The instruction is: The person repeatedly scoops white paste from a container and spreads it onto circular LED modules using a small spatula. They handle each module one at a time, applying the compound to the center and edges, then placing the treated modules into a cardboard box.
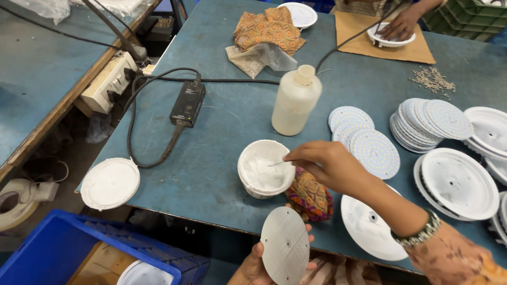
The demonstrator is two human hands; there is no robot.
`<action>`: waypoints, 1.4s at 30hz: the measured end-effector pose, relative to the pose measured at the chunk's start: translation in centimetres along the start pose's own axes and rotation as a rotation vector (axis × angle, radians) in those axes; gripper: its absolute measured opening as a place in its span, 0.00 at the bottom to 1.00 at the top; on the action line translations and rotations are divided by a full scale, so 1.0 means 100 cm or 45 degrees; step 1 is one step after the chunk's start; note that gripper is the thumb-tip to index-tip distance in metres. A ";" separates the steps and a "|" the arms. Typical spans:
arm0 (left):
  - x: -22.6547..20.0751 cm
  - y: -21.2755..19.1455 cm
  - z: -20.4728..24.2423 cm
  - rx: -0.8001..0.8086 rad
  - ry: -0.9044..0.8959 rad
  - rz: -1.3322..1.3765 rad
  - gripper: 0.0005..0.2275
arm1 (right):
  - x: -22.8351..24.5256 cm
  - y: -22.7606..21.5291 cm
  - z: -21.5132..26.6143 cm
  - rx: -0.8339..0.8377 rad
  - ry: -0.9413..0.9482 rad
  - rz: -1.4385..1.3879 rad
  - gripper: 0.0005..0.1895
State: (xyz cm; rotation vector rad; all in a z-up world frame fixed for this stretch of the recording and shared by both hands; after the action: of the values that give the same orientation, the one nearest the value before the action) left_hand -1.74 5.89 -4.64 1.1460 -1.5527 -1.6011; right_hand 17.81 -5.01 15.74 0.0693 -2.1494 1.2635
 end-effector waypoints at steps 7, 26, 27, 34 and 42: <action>-0.018 -0.013 -0.005 0.013 0.085 -0.028 0.49 | -0.010 0.060 -0.062 0.226 -0.054 0.210 0.08; -0.024 -0.004 -0.001 -0.005 0.043 -0.077 0.52 | -0.048 0.007 -0.033 0.344 -0.022 -0.286 0.12; -0.023 -0.001 -0.001 0.012 0.046 -0.081 0.52 | -0.053 0.011 -0.023 0.251 0.023 -0.345 0.12; -0.015 0.011 -0.009 0.013 0.070 0.032 0.48 | -0.092 0.052 0.020 -0.276 0.393 -1.154 0.08; -0.004 0.022 -0.014 0.056 0.109 0.054 0.48 | -0.081 0.038 0.045 -0.177 0.247 -1.188 0.08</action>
State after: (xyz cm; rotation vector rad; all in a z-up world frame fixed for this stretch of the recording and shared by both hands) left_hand -0.59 5.40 -2.30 1.1821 -1.5535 -1.4781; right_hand 20.73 -8.65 6.88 0.7583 -1.6736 0.5404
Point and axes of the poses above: each hand's wrist, its own z-axis away from the middle knuckle, its own y-axis out of the palm, x = y × z, the point moved 1 cm from there along -z, towards the middle knuckle, and after that the axes turned 4 degrees about -z, right-handed, at the moved point
